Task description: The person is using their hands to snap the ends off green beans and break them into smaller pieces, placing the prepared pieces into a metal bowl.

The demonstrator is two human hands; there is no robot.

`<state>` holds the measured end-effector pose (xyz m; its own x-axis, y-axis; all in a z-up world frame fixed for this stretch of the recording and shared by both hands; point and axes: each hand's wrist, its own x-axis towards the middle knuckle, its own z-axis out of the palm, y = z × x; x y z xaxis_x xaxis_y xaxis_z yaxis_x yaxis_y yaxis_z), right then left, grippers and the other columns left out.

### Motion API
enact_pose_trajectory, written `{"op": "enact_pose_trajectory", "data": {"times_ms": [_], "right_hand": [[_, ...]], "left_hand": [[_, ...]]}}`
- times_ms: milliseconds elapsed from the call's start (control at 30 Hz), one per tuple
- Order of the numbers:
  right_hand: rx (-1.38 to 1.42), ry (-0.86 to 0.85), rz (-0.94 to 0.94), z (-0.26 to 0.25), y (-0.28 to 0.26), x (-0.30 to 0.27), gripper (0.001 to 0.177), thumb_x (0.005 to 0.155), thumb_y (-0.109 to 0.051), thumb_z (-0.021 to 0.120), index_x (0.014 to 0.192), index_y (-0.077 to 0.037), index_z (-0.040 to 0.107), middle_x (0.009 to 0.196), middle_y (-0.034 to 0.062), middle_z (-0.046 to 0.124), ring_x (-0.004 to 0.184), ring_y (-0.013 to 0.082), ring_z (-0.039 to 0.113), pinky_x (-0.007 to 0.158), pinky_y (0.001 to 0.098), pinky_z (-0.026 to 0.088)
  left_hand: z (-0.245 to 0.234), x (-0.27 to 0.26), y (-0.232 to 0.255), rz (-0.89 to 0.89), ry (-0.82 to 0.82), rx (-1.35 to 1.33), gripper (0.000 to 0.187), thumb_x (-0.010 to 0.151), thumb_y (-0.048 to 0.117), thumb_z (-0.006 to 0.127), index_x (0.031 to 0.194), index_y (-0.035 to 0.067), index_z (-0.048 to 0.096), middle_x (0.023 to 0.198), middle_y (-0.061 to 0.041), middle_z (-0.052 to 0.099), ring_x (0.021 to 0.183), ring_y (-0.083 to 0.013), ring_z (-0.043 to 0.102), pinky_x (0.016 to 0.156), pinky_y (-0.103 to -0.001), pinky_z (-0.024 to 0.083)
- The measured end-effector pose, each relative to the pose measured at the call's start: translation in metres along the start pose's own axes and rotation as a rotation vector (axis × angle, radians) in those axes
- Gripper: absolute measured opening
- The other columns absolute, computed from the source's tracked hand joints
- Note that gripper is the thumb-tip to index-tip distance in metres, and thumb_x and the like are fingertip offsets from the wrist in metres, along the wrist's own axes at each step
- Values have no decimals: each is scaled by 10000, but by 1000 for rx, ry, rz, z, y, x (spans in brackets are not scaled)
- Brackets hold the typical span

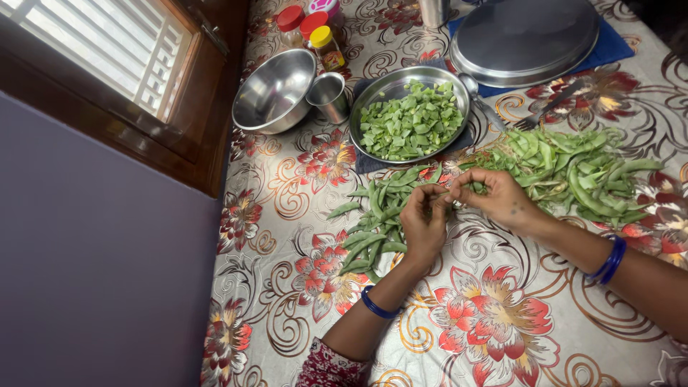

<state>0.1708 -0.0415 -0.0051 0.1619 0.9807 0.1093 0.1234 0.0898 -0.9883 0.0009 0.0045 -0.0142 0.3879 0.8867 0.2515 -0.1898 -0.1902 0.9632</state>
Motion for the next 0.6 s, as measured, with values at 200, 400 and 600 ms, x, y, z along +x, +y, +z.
{"op": "enact_pose_trajectory", "data": {"times_ms": [200,400,600], "right_hand": [[76,18,35,5,20,-2,169,975,-179,663,960,-16,703,950,37,706,918,111,655,853,275,542],[482,-74,191,2,59,4,77,983,-51,601,951,-5,652,905,56,686,850,131,635,785,260,515],[629,8,304,6,61,7,128,1010,-43,515,998,-18,640,905,48,672,822,130,619,753,259,494]], "left_hand": [[2,-5,13,359,-18,283,123,934,-102,578,1010,-5,584,925,-127,611,811,-253,659,744,-338,536],[-1,-10,25,472,-128,401,274,805,-162,513,1028,-4,537,1005,-191,548,921,-393,598,813,-433,504],[-2,-4,18,601,-107,396,266,852,-156,554,1075,-10,558,1062,-188,572,963,-379,624,826,-421,534]]}}
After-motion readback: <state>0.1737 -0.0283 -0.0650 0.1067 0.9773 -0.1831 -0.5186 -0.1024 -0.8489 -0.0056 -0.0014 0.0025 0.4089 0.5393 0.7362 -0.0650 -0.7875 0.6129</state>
